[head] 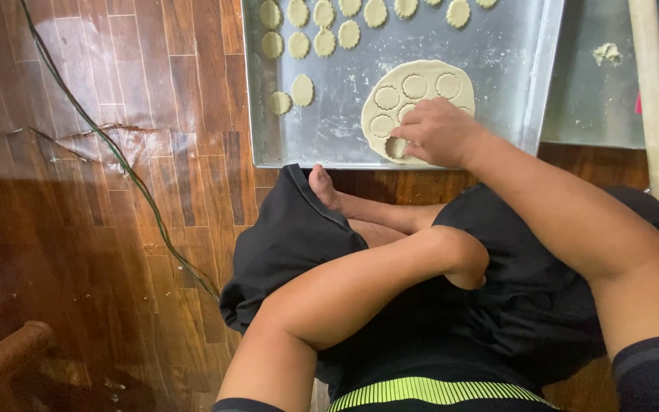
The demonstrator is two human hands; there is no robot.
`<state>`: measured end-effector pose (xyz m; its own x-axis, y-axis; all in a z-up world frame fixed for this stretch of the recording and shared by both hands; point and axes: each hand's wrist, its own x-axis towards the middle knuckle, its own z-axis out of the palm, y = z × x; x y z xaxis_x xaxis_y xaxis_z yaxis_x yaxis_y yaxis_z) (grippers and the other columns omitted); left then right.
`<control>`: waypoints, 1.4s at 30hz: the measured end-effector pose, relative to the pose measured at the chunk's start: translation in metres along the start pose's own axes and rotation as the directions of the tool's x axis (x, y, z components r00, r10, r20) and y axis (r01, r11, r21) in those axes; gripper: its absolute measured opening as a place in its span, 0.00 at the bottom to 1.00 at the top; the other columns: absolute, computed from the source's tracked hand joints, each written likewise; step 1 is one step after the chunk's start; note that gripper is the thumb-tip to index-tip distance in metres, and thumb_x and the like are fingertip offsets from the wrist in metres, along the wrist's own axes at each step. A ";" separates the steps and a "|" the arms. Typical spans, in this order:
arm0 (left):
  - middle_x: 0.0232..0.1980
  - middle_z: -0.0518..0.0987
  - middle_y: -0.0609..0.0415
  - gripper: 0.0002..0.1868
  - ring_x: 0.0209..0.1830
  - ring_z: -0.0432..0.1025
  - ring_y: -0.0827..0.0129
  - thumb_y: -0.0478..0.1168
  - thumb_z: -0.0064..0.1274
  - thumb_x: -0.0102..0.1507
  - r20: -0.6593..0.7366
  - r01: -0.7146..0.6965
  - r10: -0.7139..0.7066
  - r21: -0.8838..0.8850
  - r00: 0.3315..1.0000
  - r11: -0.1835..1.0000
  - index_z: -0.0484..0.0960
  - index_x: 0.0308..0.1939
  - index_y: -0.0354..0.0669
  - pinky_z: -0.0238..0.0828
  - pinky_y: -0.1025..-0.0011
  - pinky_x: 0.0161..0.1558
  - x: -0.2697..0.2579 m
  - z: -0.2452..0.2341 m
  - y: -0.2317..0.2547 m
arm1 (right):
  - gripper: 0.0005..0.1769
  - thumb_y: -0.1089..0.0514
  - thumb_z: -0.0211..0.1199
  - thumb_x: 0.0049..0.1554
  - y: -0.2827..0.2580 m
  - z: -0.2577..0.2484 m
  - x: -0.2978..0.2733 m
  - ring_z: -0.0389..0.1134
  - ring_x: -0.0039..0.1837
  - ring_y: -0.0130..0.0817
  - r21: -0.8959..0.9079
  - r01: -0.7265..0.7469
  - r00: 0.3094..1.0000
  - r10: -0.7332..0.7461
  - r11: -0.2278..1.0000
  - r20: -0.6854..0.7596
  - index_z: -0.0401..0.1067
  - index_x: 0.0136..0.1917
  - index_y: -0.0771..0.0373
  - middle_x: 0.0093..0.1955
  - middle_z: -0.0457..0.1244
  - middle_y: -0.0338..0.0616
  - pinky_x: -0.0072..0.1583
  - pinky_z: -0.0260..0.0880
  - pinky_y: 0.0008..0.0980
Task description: Rolling out dough and using a circular cutter to create multiple small pastry circles on a baking tray.
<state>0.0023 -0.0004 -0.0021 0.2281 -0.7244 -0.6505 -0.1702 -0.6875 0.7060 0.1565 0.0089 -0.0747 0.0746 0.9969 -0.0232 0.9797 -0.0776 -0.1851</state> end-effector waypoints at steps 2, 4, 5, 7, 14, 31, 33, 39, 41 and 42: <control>0.65 0.78 0.39 0.34 0.63 0.75 0.51 0.60 0.29 0.69 -0.004 0.005 -0.005 -0.004 1.000 1.000 0.79 0.63 0.41 0.73 0.45 0.59 0.000 0.000 -0.001 | 0.18 0.42 0.68 0.53 -0.005 -0.001 0.004 0.69 0.55 0.34 -0.038 0.022 0.999 -0.021 0.999 0.030 0.78 0.56 0.44 0.52 0.69 0.30 0.57 0.68 0.36; 0.64 0.78 0.39 0.34 0.63 0.75 0.51 0.60 0.30 0.69 -0.011 0.010 -0.010 -0.006 1.000 1.000 0.80 0.63 0.41 0.72 0.45 0.59 -0.001 0.000 0.000 | 0.19 0.42 0.67 0.54 -0.007 -0.003 0.006 0.68 0.57 0.35 -0.036 0.018 0.997 -0.015 0.999 0.074 0.77 0.58 0.45 0.54 0.69 0.32 0.58 0.68 0.37; 0.64 0.78 0.39 0.34 0.63 0.75 0.51 0.60 0.30 0.69 -0.012 0.010 -0.010 -0.006 1.000 1.000 0.80 0.63 0.41 0.72 0.45 0.59 -0.002 0.000 -0.001 | 0.19 0.42 0.67 0.54 -0.008 -0.005 0.006 0.68 0.57 0.35 -0.037 0.018 0.997 -0.016 0.999 0.074 0.77 0.58 0.45 0.54 0.69 0.32 0.58 0.68 0.37; 0.64 0.79 0.39 0.34 0.63 0.75 0.51 0.60 0.30 0.69 -0.022 0.013 -0.013 -0.006 1.000 1.000 0.80 0.62 0.41 0.72 0.46 0.59 -0.003 0.000 -0.001 | 0.23 0.38 0.68 0.52 -0.010 -0.008 0.006 0.68 0.59 0.33 -0.042 -0.020 0.988 0.027 0.999 0.153 0.77 0.60 0.43 0.55 0.69 0.30 0.59 0.67 0.36; 0.63 0.79 0.39 0.34 0.63 0.75 0.51 0.60 0.30 0.69 -0.033 0.017 -0.018 -0.011 0.999 1.000 0.80 0.62 0.41 0.72 0.46 0.60 -0.004 -0.002 -0.001 | 0.23 0.39 0.67 0.54 -0.015 -0.012 0.008 0.68 0.59 0.33 -0.062 -0.016 0.985 0.027 0.998 0.173 0.76 0.61 0.44 0.55 0.69 0.31 0.59 0.68 0.35; 0.62 0.80 0.39 0.34 0.63 0.75 0.52 0.60 0.31 0.69 -0.059 0.026 -0.027 -0.017 0.998 1.000 0.81 0.60 0.40 0.71 0.47 0.61 -0.006 -0.003 -0.001 | 0.16 0.39 0.62 0.60 -0.025 -0.044 0.023 0.69 0.59 0.32 0.017 -0.055 0.962 0.049 0.998 0.268 0.77 0.56 0.46 0.52 0.70 0.32 0.62 0.67 0.33; 0.62 0.80 0.39 0.34 0.63 0.75 0.52 0.60 0.31 0.69 -0.060 0.027 -0.028 -0.021 0.998 0.999 0.82 0.60 0.40 0.71 0.47 0.61 -0.005 -0.003 -0.001 | 0.16 0.40 0.64 0.59 -0.028 -0.044 0.023 0.69 0.59 0.33 0.008 -0.047 0.967 0.043 0.999 0.251 0.78 0.55 0.47 0.52 0.70 0.33 0.61 0.68 0.34; 0.61 0.80 0.40 0.34 0.63 0.75 0.52 0.60 0.32 0.69 -0.067 0.028 -0.030 -0.029 0.997 0.999 0.82 0.59 0.39 0.70 0.47 0.62 -0.005 -0.004 -0.001 | 0.13 0.42 0.71 0.52 -0.031 -0.017 0.021 0.68 0.56 0.32 -0.131 0.004 0.983 0.020 0.991 0.183 0.78 0.48 0.46 0.47 0.68 0.30 0.58 0.67 0.35; 0.61 0.81 0.40 0.34 0.63 0.75 0.52 0.60 0.32 0.69 -0.066 0.026 -0.028 -0.030 0.997 0.999 0.82 0.59 0.39 0.70 0.47 0.62 -0.005 -0.004 0.000 | 0.11 0.43 0.72 0.51 -0.034 -0.005 0.021 0.67 0.53 0.31 -0.176 -0.003 0.982 0.036 0.984 0.183 0.77 0.45 0.45 0.44 0.67 0.28 0.56 0.66 0.34; 0.61 0.81 0.40 0.34 0.63 0.75 0.52 0.60 0.32 0.69 -0.066 0.024 -0.026 -0.028 0.997 0.999 0.82 0.59 0.39 0.70 0.47 0.62 -0.005 -0.005 0.000 | 0.08 0.45 0.71 0.53 -0.035 -0.002 0.022 0.66 0.48 0.31 -0.191 -0.007 0.993 0.029 0.982 0.111 0.76 0.39 0.46 0.38 0.64 0.29 0.54 0.64 0.34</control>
<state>0.0061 0.0038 0.0026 0.2953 -0.7017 -0.6484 -0.1381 -0.7029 0.6977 0.1240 0.0340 -0.0672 0.0817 0.9871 -0.1377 0.9966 -0.0816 0.0065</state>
